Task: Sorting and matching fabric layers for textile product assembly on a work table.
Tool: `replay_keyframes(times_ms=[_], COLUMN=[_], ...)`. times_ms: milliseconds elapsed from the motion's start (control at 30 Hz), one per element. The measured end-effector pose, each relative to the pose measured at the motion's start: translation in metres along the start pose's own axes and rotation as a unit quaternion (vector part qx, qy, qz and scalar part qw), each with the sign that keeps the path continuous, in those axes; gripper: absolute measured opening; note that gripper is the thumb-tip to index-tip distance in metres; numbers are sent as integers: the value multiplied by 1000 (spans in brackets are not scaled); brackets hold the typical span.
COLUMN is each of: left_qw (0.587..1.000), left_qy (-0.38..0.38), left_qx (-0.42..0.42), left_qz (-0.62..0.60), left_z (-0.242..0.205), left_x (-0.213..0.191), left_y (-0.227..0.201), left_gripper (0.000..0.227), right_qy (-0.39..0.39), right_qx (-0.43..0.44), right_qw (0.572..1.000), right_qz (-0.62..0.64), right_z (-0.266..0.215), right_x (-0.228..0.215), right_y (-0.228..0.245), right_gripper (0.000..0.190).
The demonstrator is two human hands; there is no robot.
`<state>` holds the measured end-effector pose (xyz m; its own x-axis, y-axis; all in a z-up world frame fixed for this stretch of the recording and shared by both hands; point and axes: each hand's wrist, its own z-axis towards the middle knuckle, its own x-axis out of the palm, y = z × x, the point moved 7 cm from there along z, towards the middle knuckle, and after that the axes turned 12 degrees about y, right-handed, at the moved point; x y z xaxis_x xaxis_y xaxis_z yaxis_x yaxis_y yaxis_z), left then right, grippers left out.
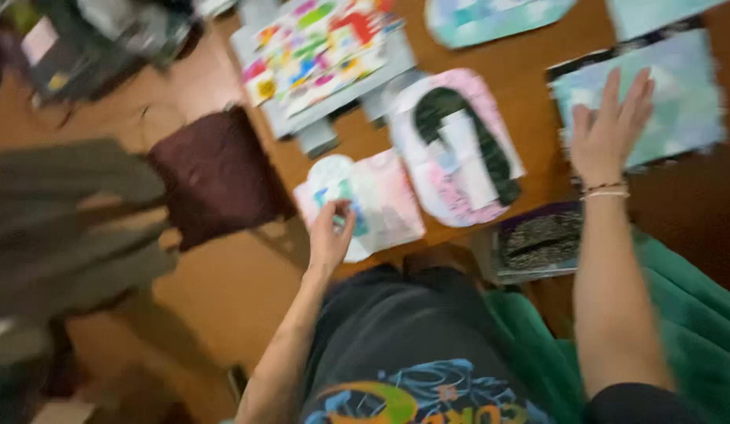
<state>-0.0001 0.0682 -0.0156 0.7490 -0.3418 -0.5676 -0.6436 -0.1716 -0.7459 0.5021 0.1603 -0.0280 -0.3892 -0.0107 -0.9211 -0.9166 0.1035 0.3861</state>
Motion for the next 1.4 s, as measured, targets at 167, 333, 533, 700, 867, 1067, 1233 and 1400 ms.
replay_keyframes(times_ms=[167,333,533,700,867,1067,1233,1400], left_qw=[991,991,965,934,977,992,980,961], left_qy=[-69,-11,59,154,155,75,31,-25], left_qx=[-113,-120,27,34,70,-61,-135,-247], left_qz=[9,59,254,319,127,78,141,121], left_z=[-2,-3,23,51,46,28,16,4], left_x=[-33,-34,-20,-9,-15,-35,-25,-29], left_y=[67,54,39,58,25,9,32,23], left_gripper=[25,46,83,43,45,54,59,68], right_qy=[165,201,79,317,228,-207,-326,-230], right_qx=[95,132,-297,-167,-47,159,138,179], right_qw=[982,970,952,894,933,906,867,945], right_qz=[-17,-36,15,271,273,333,352,147], right_z=[9,-1,-71,-86,-77,-60,-37,-5], right_x=[16,20,84,133,138,24,19,8], right_y=[31,84,294,356,301,22,-203,-216], right_gripper=[70,78,29,73,48,41,42,46])
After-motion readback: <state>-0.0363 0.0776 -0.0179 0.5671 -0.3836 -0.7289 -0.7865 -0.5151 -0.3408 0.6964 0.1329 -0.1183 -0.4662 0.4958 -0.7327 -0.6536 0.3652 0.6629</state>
